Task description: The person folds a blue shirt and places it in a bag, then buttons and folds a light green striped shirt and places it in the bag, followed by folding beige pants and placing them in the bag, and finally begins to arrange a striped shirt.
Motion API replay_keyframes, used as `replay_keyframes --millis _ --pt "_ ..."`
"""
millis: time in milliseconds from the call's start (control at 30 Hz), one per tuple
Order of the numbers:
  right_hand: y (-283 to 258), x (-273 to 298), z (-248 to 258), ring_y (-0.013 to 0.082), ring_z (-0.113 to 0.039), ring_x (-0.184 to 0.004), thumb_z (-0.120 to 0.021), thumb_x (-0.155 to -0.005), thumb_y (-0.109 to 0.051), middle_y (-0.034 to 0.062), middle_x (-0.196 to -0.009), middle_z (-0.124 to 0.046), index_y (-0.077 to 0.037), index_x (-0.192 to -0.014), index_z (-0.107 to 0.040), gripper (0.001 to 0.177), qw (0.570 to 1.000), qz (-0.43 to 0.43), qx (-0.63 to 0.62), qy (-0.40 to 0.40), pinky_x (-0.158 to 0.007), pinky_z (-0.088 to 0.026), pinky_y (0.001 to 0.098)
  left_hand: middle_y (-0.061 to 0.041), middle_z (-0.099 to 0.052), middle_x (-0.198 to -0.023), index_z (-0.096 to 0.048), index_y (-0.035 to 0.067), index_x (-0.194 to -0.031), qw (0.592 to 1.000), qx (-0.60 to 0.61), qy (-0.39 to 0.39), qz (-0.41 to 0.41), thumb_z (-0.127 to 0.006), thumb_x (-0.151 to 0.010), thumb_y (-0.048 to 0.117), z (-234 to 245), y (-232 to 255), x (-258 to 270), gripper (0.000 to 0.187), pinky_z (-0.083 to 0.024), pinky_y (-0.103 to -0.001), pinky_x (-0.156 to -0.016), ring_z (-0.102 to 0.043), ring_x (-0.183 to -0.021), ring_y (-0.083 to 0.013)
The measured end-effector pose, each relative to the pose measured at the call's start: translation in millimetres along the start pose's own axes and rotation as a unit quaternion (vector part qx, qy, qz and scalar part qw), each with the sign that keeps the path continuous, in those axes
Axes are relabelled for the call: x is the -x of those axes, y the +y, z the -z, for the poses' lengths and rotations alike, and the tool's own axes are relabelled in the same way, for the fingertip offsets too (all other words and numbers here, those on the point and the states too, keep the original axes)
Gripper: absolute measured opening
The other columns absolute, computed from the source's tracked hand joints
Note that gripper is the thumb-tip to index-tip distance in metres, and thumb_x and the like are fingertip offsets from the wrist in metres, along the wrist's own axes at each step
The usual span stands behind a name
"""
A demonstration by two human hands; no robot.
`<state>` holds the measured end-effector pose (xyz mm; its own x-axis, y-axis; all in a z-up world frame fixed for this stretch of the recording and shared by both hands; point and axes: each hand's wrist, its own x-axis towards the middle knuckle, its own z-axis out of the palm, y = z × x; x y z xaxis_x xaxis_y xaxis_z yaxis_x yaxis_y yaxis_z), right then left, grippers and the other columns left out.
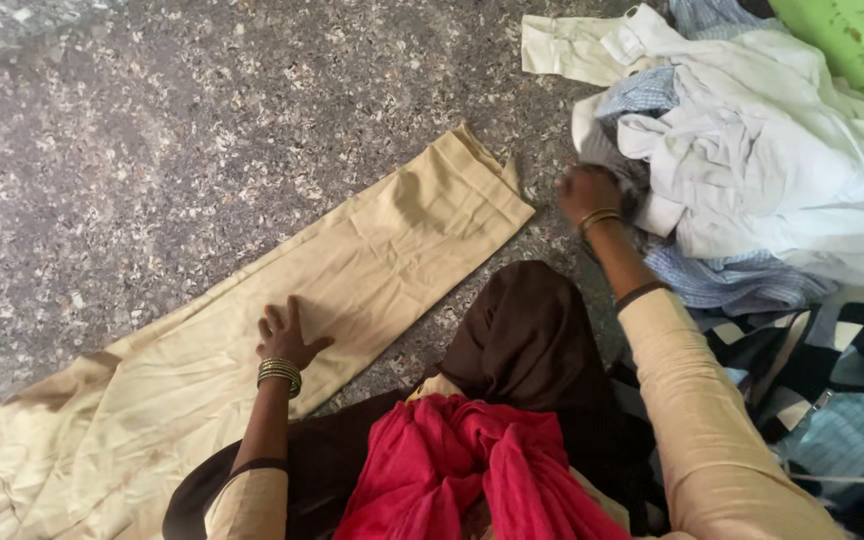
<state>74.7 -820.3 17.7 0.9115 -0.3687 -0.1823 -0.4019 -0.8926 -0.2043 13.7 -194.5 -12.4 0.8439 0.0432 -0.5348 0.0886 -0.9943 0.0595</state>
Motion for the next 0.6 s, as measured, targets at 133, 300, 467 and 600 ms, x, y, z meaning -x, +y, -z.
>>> replay_keyframes --millis 133,300,467,600 --pt "-101 17 -25 0.0495 -0.065 -0.108 -0.063 -0.057 -0.067 0.0287 -0.11 -0.068 -0.007 -0.108 -0.072 0.079 0.866 0.316 0.068 0.381 -0.086 -0.053 0.0525 -0.018 0.007 -0.172 0.001 0.033 -0.165 1.0 0.016 -0.007 0.015 -0.081 -0.058 0.079 6 4 4 0.143 -0.028 -0.069 -0.114 -0.001 -0.157 -0.0436" --pt "-140 35 -11 0.0376 -0.055 -0.124 -0.068 -0.087 -0.034 0.019 -0.129 -0.062 -0.008 -0.118 -0.069 0.041 0.987 0.154 0.044 -0.009 -0.104 -0.039 0.0562 -0.014 0.0 -0.173 -0.004 0.028 -0.165 0.998 0.036 0.05 0.016 -0.081 -0.054 0.081 7 -14 -5 0.145 -0.027 -0.067 -0.117 -0.005 -0.158 -0.0394" --pt "-136 33 -6 0.036 -0.059 -0.11 -0.067 -0.085 -0.018 0.0178 -0.117 -0.065 -0.011 -0.1 -0.074 0.019 0.988 0.108 0.074 0.085 -0.101 -0.036 0.0561 -0.015 0.0 -0.173 -0.006 0.028 -0.165 0.998 0.038 0.046 0.02 -0.082 -0.057 0.079 1 -16 -12 0.141 -0.026 -0.066 -0.118 -0.006 -0.158 -0.0401" --pt "-169 66 -9 0.026 -0.063 -0.117 -0.058 -0.101 -0.025 0.0097 -0.11 -0.071 -0.013 -0.103 -0.07 0.017 0.907 0.379 -0.179 -0.047 -0.111 -0.047 0.0482 -0.014 -0.003 -0.172 -0.008 0.029 -0.165 0.997 0.052 0.055 0.021 -0.081 -0.061 0.076 -1 -20 -20 0.135 -0.027 -0.067 -0.117 -0.008 -0.157 -0.0403"
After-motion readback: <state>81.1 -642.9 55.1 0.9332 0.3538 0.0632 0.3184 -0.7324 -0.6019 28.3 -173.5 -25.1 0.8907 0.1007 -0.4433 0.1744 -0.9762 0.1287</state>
